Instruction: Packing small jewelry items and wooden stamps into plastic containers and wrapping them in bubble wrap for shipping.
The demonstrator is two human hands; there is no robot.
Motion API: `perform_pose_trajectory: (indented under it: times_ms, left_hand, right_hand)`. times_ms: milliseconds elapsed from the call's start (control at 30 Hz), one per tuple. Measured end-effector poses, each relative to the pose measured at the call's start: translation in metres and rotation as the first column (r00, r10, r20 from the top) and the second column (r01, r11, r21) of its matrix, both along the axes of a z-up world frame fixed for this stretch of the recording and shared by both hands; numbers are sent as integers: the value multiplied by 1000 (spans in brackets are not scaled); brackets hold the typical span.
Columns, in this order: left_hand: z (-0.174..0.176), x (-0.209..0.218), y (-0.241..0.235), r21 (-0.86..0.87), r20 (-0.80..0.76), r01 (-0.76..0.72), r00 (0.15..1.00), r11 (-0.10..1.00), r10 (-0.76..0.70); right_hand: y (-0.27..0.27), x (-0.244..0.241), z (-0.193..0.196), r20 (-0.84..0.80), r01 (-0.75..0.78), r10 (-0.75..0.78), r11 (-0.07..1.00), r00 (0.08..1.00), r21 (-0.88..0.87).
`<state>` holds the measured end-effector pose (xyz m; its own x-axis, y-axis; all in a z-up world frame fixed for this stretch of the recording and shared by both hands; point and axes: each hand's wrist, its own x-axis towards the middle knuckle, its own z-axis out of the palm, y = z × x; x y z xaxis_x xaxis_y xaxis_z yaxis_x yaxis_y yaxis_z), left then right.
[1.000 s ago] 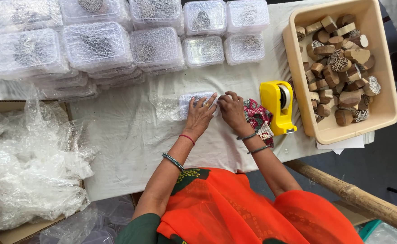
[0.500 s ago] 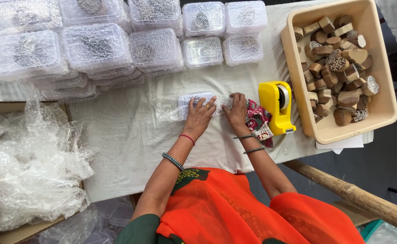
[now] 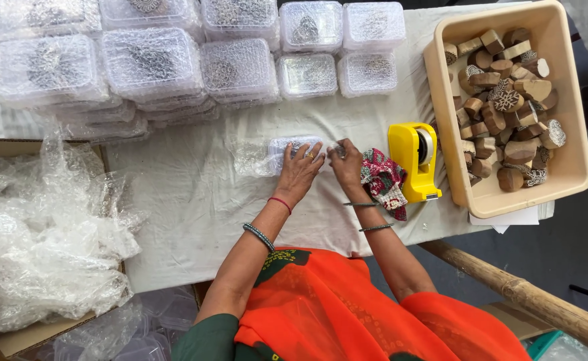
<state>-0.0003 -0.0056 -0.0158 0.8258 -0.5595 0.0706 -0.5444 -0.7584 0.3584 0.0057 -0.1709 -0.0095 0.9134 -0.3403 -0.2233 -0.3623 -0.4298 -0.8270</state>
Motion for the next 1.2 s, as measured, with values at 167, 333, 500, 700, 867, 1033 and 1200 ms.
perform_pose_trajectory:
  times_ms: [167,333,500,700,867,1033,1200]
  left_hand:
    - [-3,1,1,-94,-65,-38,997,995,32]
    - [10,9,10,-277,-259,-158,962,948,85]
    - [19,8,32,-416,-260,-128,966,901,17]
    - [-4,8,38,-317,-181,-39,983,948,-20]
    - [-5,8,42,-325,-163,-42,987,945,-12]
    - [1,8,42,-345,-183,-63,983,936,-2]
    - [22,12,43,-395,-320,-174,946,902,42]
  right_hand:
    - [13,-4,4,73,-49,48,999,996,18]
    - [23,-7,11,69,-147,140,982,988,115]
    - [24,-14,12,-19,-180,191,950,981,254]
    - [-11,-14,-5,36,-64,54,889,998,453]
    - [-37,-39,-19,37,-2,-4,989,999,147]
    - [1,-50,1,82,-186,192,980,978,-75]
    - [39,-52,20,132,-285,386,835,913,-471]
